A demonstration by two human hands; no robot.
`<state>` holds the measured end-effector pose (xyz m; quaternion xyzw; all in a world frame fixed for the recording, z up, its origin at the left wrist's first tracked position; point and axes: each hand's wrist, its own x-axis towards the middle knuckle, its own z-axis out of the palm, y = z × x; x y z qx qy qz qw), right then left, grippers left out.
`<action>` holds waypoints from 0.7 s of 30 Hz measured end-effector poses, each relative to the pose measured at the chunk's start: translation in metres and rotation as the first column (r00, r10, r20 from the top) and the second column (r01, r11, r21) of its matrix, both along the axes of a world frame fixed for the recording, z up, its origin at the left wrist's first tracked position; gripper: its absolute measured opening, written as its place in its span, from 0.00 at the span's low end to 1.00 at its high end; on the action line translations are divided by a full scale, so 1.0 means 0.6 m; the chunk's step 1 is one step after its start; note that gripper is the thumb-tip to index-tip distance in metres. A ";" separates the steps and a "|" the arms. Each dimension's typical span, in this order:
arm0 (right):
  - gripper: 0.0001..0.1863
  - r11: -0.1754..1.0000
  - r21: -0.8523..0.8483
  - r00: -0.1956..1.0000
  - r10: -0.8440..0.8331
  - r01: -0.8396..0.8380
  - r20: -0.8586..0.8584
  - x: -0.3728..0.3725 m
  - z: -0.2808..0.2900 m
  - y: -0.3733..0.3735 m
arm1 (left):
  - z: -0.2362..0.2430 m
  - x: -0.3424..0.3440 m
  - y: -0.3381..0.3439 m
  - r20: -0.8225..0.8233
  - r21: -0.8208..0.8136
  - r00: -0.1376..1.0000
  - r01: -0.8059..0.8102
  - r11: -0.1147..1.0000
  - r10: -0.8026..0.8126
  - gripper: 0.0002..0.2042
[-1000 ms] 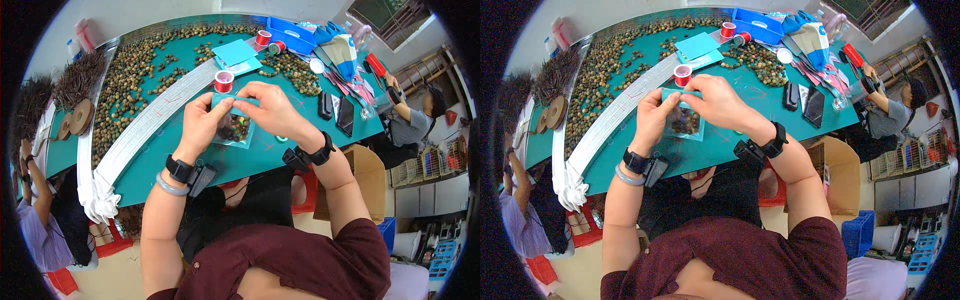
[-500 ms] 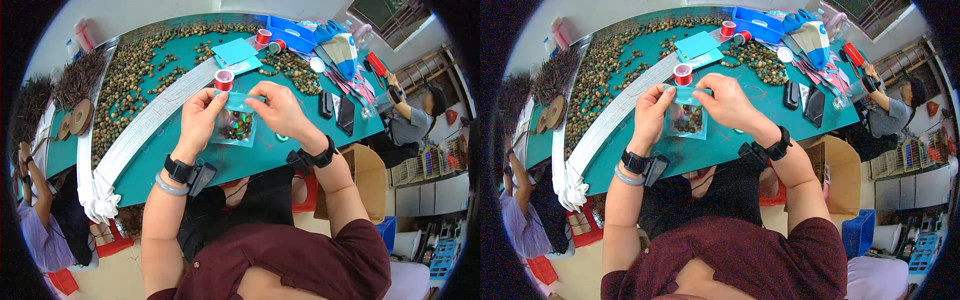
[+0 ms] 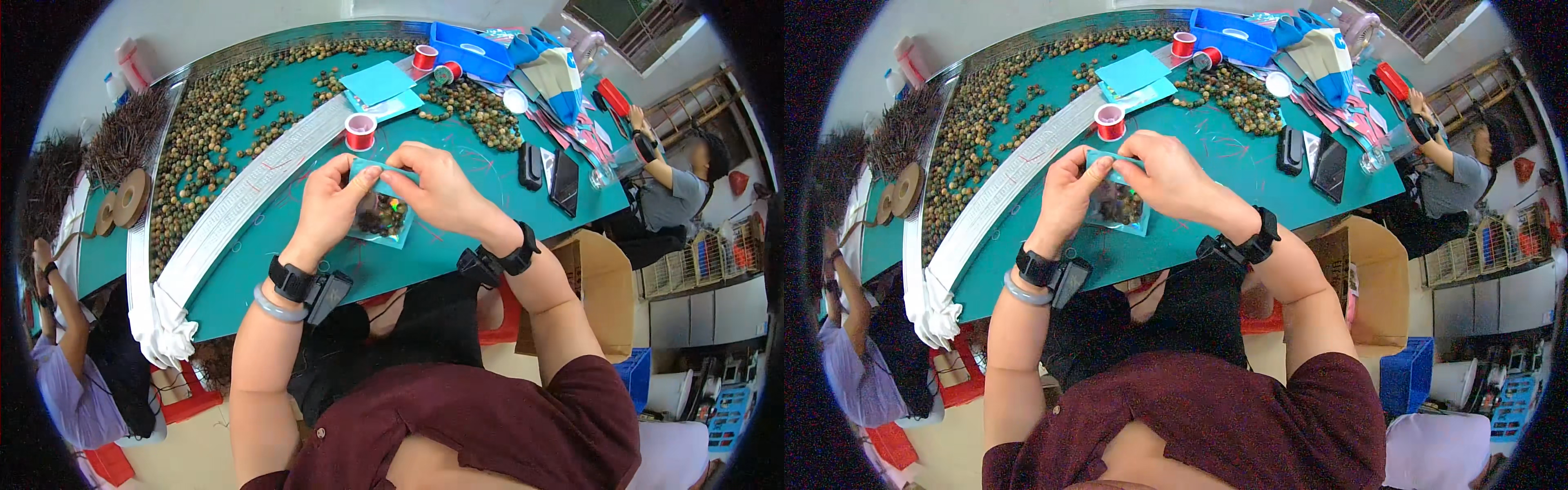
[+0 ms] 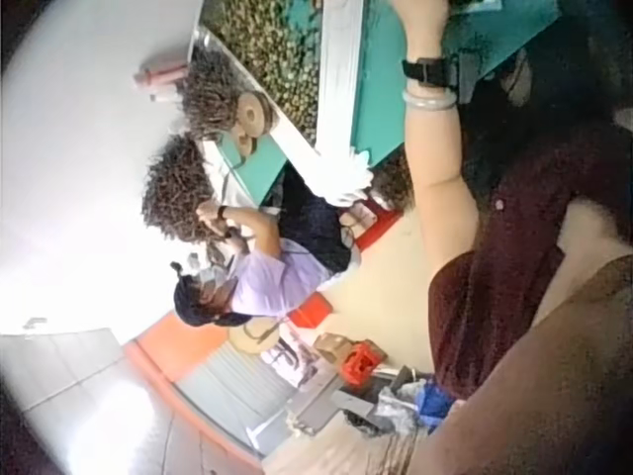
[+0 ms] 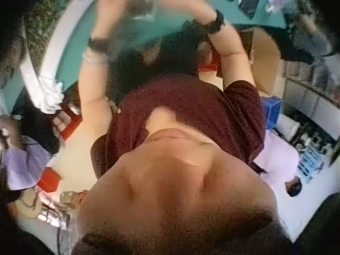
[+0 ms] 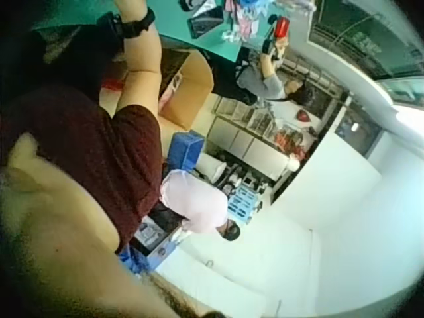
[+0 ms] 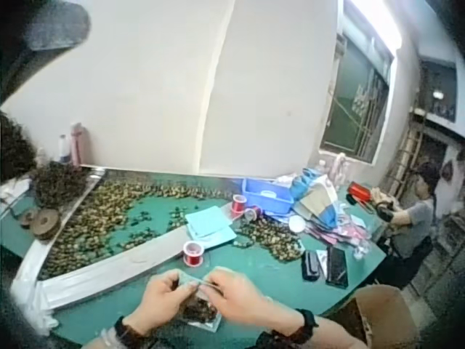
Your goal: Packaging small beaded items into plastic bags and placing them into a container.
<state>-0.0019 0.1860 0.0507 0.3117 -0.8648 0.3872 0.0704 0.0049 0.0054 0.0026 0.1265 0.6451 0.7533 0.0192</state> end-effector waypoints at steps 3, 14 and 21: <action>0.09 1.000 0.012 0.999 -0.019 0.019 -0.051 0.002 0.002 -0.007 | -0.002 -0.002 0.000 0.044 0.098 0.999 0.021 0.995 -0.025 0.08; 0.11 0.996 -0.031 0.994 -0.089 0.087 -0.062 0.008 0.005 0.022 | -0.006 -0.010 -0.007 0.036 0.148 0.999 0.006 0.989 -0.011 0.07; 0.12 0.980 -0.129 0.962 -0.115 0.151 0.249 0.019 -0.005 0.039 | -0.002 -0.006 -0.005 0.026 0.199 0.998 -0.054 0.978 0.050 0.08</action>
